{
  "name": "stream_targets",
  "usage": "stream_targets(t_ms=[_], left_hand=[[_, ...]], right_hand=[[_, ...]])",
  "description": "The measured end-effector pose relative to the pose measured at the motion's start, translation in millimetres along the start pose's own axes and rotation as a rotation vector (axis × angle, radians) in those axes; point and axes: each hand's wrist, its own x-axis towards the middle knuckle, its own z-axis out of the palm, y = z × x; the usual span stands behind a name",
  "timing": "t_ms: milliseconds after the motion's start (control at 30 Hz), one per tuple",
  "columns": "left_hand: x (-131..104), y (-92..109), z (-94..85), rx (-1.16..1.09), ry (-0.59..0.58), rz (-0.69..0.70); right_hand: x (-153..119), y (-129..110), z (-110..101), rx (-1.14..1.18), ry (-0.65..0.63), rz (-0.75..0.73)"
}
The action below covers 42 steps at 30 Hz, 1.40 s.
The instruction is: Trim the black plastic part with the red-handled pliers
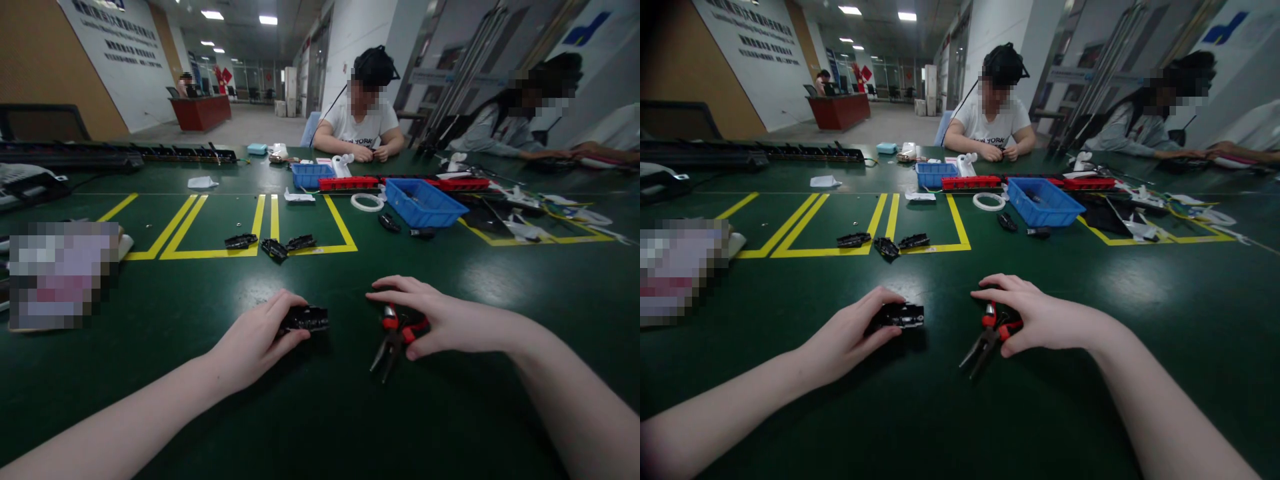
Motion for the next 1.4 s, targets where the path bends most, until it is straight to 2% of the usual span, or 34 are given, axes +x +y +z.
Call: stream_targets(t_ms=[167,367,567,700,1033,1300,1400], left_hand=[[-0.2,-0.9,-1.0,-0.036,0.035,-0.03],[3.1,-9.0,-11.3,-0.014,0.044,-0.021],[11.2,-20.5,-23.6,-0.028,0.107,-0.108],[12.8,-23.4,-25.2,-0.003,0.085,-0.126],[13.1,-25.4,-21.7,0.268,-0.002,-0.007],[12.2,-33.9,-14.5,0.326,0.037,0.037],[8.5,-26.1,-17.5,0.324,0.137,0.04]], right_hand=[[17.8,8.8,10.6,0.051,0.119,0.078],[10.4,24.7,4.6,0.078,0.081,0.112],[23.9,13.3,19.8,-0.134,0.288,0.065],[33.6,7.4,33.0,-0.213,0.422,0.017],[38.2,3.7,44.0,-0.17,0.634,-0.02],[42.7,0.0,43.4,-0.145,0.681,-0.01],[43.8,-1.6,43.1,-0.152,0.71,0.0]])
